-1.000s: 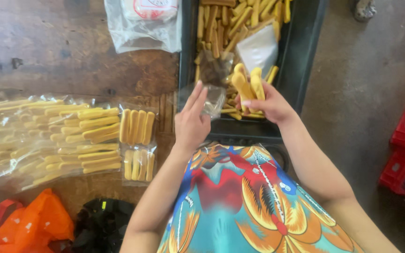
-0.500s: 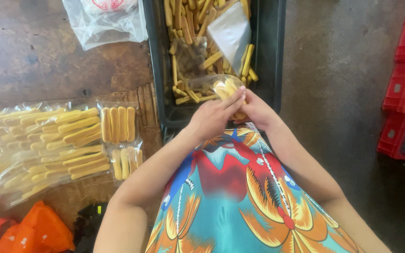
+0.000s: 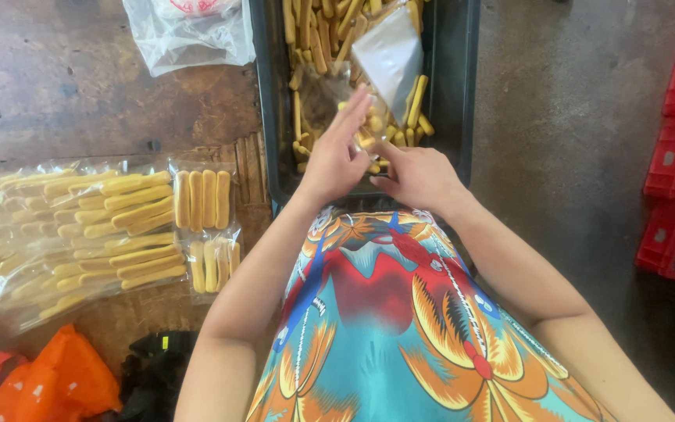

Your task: The person packages bread sticks by picking them up from a large bin and placing them into clear plastic bags, repeatedly filling bags and setting them aside on a wooden table.

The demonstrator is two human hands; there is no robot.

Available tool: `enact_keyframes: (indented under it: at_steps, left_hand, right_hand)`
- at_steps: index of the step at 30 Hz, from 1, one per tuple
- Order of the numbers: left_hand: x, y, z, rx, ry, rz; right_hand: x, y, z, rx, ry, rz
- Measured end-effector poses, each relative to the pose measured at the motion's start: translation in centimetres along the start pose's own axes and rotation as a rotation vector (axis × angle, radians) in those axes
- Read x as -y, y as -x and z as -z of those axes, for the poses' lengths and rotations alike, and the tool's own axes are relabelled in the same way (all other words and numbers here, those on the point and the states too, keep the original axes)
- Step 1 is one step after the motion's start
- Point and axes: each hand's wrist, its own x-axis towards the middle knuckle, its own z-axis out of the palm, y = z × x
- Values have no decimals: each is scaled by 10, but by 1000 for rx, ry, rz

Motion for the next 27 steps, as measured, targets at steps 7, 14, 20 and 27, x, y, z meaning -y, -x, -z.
enact_keyframes:
  at_steps: [7,14,20,27]
  left_hand:
    - [8,7,11,-137,46,63]
    - [13,18,20,325,654,101]
    - [23,26,3,248,687,378]
    - [33,25,13,4,584,359]
  right_hand:
    - [-46,0,-29,-418,-613,24]
    - [-48,4,-4,-137,-1666,119]
    - [-22,-2,-7,88,-2044,92]
    - [-44,-4,-63,173,-1355,-200]
